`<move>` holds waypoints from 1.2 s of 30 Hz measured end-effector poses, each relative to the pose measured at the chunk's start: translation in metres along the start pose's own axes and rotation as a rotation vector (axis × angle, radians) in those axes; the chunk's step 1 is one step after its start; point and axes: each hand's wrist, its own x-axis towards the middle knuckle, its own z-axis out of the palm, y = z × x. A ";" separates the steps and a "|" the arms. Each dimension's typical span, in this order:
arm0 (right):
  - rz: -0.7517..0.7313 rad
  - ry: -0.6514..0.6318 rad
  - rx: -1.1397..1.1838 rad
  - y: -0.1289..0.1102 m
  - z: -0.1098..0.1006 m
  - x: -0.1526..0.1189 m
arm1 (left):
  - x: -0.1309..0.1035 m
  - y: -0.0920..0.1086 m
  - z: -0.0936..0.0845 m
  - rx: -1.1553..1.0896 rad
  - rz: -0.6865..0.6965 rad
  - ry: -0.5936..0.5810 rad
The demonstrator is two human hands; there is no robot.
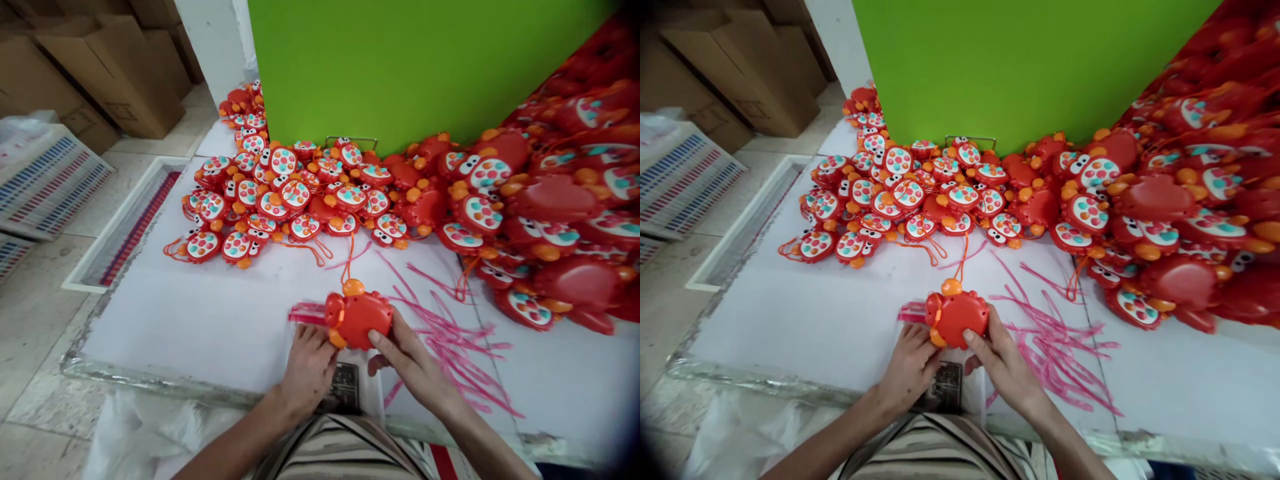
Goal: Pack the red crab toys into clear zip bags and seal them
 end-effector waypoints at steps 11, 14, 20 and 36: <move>-0.292 0.068 -0.582 0.000 0.011 0.004 | -0.009 0.005 0.012 0.238 0.143 0.113; -0.327 0.050 -0.621 0.008 0.011 0.005 | -0.009 0.009 0.009 0.203 0.141 0.169; -0.295 0.104 -0.685 0.018 0.003 0.003 | -0.008 0.001 -0.051 -0.041 -0.149 0.393; -0.392 -0.238 -0.907 -0.008 -0.011 0.008 | 0.016 -0.004 -0.035 -0.769 -0.607 0.059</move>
